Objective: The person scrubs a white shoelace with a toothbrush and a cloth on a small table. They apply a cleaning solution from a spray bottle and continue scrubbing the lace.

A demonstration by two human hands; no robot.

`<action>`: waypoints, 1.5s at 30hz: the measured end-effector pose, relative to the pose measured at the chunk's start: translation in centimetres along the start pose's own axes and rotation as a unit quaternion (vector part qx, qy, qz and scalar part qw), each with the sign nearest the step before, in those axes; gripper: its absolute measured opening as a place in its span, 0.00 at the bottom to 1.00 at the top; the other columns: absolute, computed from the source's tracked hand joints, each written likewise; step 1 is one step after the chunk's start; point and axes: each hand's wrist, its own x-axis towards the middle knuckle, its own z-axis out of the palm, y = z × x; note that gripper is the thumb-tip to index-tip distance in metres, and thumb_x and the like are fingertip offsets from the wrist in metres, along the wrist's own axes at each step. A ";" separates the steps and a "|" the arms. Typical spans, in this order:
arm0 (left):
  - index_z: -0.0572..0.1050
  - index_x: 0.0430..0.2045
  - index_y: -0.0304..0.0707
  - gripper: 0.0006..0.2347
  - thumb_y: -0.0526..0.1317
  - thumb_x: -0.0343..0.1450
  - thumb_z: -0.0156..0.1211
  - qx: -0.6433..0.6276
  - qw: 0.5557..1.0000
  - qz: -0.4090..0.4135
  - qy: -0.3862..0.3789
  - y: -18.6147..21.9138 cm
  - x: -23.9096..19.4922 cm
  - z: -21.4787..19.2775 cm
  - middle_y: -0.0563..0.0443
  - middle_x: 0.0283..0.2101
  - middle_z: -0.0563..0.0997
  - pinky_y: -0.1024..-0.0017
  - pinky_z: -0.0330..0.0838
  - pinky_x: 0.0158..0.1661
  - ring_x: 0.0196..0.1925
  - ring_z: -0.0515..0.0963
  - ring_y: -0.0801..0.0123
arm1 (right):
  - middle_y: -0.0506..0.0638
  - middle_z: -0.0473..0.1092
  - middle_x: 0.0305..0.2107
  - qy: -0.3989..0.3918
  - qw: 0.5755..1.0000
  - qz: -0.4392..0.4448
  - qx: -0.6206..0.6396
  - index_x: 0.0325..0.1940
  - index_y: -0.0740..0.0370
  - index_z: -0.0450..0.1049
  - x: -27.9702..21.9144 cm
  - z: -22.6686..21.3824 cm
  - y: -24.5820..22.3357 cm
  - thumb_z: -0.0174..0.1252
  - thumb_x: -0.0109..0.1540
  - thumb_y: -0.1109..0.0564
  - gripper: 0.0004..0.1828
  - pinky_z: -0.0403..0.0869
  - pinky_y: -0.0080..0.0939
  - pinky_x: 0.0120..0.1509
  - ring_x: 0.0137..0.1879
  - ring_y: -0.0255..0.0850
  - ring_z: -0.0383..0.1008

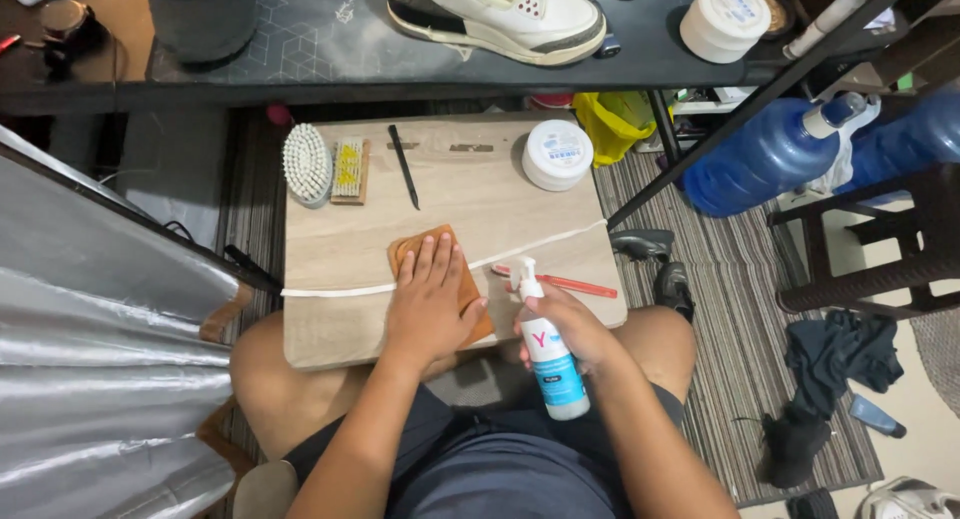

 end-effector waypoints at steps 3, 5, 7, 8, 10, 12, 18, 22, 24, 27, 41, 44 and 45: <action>0.53 0.71 0.35 0.39 0.64 0.70 0.45 0.003 1.000 0.005 0.008 -0.1 0.0 0.2 0.44 0.78 0.46 0.52 0.29 0.74 0.80 0.39 0.53 | 0.68 0.73 0.25 0.001 1.000 0.001 -0.015 0.58 0.70 0.64 0.3 1.1 -0.1 0.56 0.63 0.53 0.23 0.80 0.57 0.23 0.21 0.56 0.79; 0.53 0.71 0.35 0.39 0.64 0.70 0.46 -0.001 1.000 0.006 0.009 0.0 0.0 0.2 0.44 0.78 0.46 0.52 0.29 0.74 0.80 0.39 0.53 | 0.67 0.74 0.26 -0.007 0.999 0.003 -0.033 0.58 0.70 0.64 0.8 1.0 0.0 0.56 0.64 0.52 0.24 0.80 0.56 0.23 0.22 0.56 0.79; 0.53 0.71 0.35 0.39 0.64 0.70 0.46 -0.005 1.000 0.004 0.012 -0.1 0.1 0.3 0.44 0.78 0.46 0.52 0.28 0.74 0.80 0.40 0.53 | 0.66 0.74 0.26 -0.018 0.998 0.007 -0.054 0.58 0.70 0.65 1.3 1.1 0.1 0.55 0.64 0.51 0.24 0.80 0.55 0.24 0.22 0.55 0.80; 0.52 0.71 0.35 0.39 0.64 0.70 0.46 -0.005 1.000 0.004 0.012 -0.1 0.1 0.4 0.44 0.78 0.46 0.52 0.28 0.74 0.80 0.39 0.53 | 0.67 0.74 0.26 -0.011 0.999 0.012 -0.048 0.59 0.70 0.64 1.5 1.3 0.1 0.55 0.64 0.52 0.24 0.81 0.56 0.24 0.22 0.55 0.80; 0.52 0.72 0.35 0.39 0.64 0.70 0.46 -0.006 1.000 0.002 0.011 -0.2 0.1 0.5 0.45 0.78 0.46 0.52 0.28 0.74 0.80 0.39 0.53 | 0.67 0.74 0.26 -0.004 0.999 0.018 -0.044 0.59 0.70 0.64 1.8 1.3 0.2 0.54 0.65 0.52 0.24 0.81 0.56 0.25 0.22 0.55 0.79; 0.52 0.72 0.35 0.39 0.63 0.70 0.46 -0.009 1.000 0.005 0.013 -0.2 0.2 0.5 0.44 0.78 0.46 0.52 0.28 0.74 0.80 0.39 0.52 | 0.68 0.74 0.27 -0.007 0.998 0.030 -0.061 0.62 0.71 0.64 2.2 1.0 0.4 0.54 0.65 0.52 0.26 0.82 0.55 0.26 0.23 0.55 0.80; 0.52 0.72 0.35 0.39 0.64 0.70 0.45 -0.008 1.000 0.001 0.006 -0.2 0.3 0.5 0.45 0.78 0.46 0.52 0.28 0.74 0.80 0.39 0.53 | 0.67 0.74 0.28 0.005 0.998 0.030 -0.060 0.63 0.70 0.63 2.6 0.9 0.7 0.54 0.65 0.52 0.26 0.82 0.56 0.26 0.23 0.55 0.80; 0.52 0.71 0.36 0.38 0.64 0.71 0.44 -0.011 1.000 -0.001 -0.001 -0.1 0.2 0.2 0.45 0.78 0.46 0.53 0.27 0.74 0.80 0.38 0.54 | 0.67 0.73 0.27 0.021 0.997 0.022 -0.069 0.60 0.69 0.65 1.8 1.7 -0.4 0.54 0.64 0.53 0.23 0.81 0.55 0.25 0.23 0.55 0.79; 0.52 0.72 0.35 0.39 0.64 0.71 0.44 -0.012 1.000 -0.001 -0.003 -0.1 0.2 0.3 0.45 0.78 0.45 0.53 0.26 0.74 0.80 0.38 0.54 | 0.66 0.74 0.26 0.026 0.996 0.022 -0.080 0.59 0.69 0.67 1.6 1.6 -0.8 0.55 0.64 0.53 0.23 0.82 0.53 0.25 0.22 0.54 0.80; 0.52 0.72 0.36 0.39 0.65 0.71 0.44 -0.013 1.000 0.001 -0.002 -0.1 0.1 0.2 0.46 0.79 0.44 0.53 0.26 0.74 0.80 0.37 0.55 | 0.66 0.73 0.25 0.031 0.996 0.016 -0.079 0.58 0.69 0.67 0.9 2.1 -1.6 0.55 0.63 0.53 0.22 0.81 0.53 0.24 0.21 0.54 0.79; 0.51 0.72 0.35 0.39 0.65 0.71 0.43 -0.005 1.000 0.003 -0.002 -0.3 0.3 0.5 0.44 0.79 0.44 0.52 0.27 0.74 0.80 0.38 0.53 | 0.69 0.73 0.26 0.051 0.995 -0.001 -0.084 0.58 0.69 0.67 1.9 -0.1 -0.5 0.55 0.63 0.55 0.22 0.81 0.54 0.23 0.21 0.55 0.78; 0.52 0.72 0.35 0.39 0.65 0.71 0.43 -0.015 1.000 0.005 -0.001 -0.2 0.2 0.4 0.44 0.78 0.45 0.52 0.27 0.74 0.80 0.38 0.53 | 0.68 0.74 0.26 0.057 0.995 -0.004 -0.087 0.58 0.69 0.67 1.8 -0.6 -0.6 0.55 0.63 0.54 0.22 0.81 0.54 0.23 0.21 0.55 0.79; 0.52 0.72 0.34 0.39 0.65 0.71 0.43 -0.021 1.000 0.005 -0.005 -0.2 0.2 0.3 0.43 0.78 0.45 0.52 0.27 0.74 0.80 0.38 0.53 | 0.68 0.74 0.26 0.060 0.994 -0.004 -0.086 0.58 0.69 0.67 1.7 -0.6 -0.7 0.55 0.63 0.54 0.22 0.80 0.54 0.22 0.21 0.55 0.78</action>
